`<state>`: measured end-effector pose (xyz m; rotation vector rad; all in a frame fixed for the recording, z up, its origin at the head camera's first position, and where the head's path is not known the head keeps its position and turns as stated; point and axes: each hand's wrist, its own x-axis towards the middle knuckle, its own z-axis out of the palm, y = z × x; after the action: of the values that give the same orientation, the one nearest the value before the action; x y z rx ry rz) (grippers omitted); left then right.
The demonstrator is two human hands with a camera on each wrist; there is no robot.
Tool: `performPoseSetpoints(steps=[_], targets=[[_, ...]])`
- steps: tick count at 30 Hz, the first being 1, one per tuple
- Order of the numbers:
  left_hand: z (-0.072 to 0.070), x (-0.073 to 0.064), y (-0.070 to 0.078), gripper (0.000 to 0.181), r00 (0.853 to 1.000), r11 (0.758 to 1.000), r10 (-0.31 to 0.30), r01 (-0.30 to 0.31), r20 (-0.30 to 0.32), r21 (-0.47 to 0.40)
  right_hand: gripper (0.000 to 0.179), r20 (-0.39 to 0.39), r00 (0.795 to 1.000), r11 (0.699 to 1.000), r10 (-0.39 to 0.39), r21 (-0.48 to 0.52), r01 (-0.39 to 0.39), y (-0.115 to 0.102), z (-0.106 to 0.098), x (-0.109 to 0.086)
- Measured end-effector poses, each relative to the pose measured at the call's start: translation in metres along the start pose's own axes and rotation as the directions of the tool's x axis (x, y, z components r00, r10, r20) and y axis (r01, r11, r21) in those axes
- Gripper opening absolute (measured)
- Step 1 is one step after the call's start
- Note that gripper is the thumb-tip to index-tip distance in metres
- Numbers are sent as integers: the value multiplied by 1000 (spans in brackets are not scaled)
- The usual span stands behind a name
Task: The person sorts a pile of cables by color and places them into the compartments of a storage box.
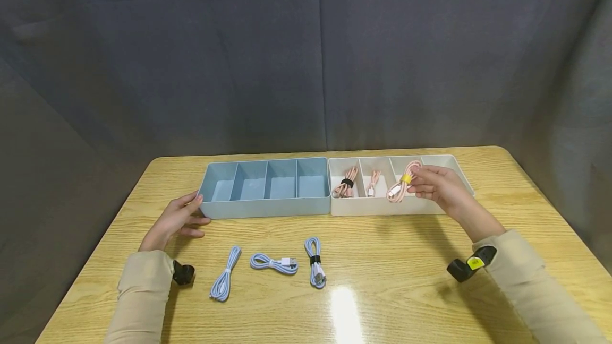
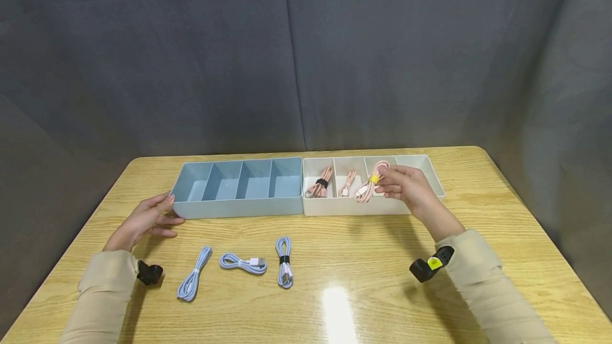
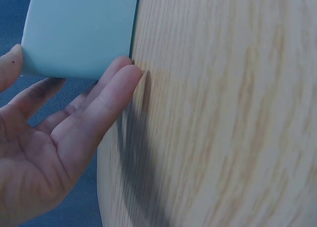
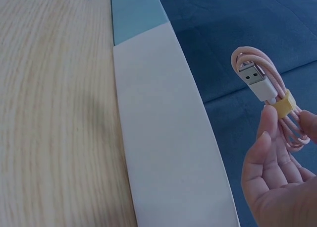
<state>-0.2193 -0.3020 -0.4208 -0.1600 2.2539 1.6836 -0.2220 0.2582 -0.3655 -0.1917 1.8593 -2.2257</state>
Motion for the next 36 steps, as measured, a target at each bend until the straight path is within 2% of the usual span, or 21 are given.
performPoseSetpoints(steps=[10,21,31,36], targets=[[-1,3,-4,91,1000,1000,2,-2,3,-19,21,-44,999,999,32,5,-31,-8,-11,7],[-6,14,-16,92,1000,1000,15,-15,-2,-16,15,-92,993,996,76,-33,-79,-14,-26,12],[-9,18,-21,83,1000,1000,8,-9,-19,-18,11,-150,983,982,101,-145,-123,-12,-39,19],[-8,17,-19,89,1000,1000,12,-12,-14,-17,14,-197,975,961,106,-232,-151,-10,-44,21]])
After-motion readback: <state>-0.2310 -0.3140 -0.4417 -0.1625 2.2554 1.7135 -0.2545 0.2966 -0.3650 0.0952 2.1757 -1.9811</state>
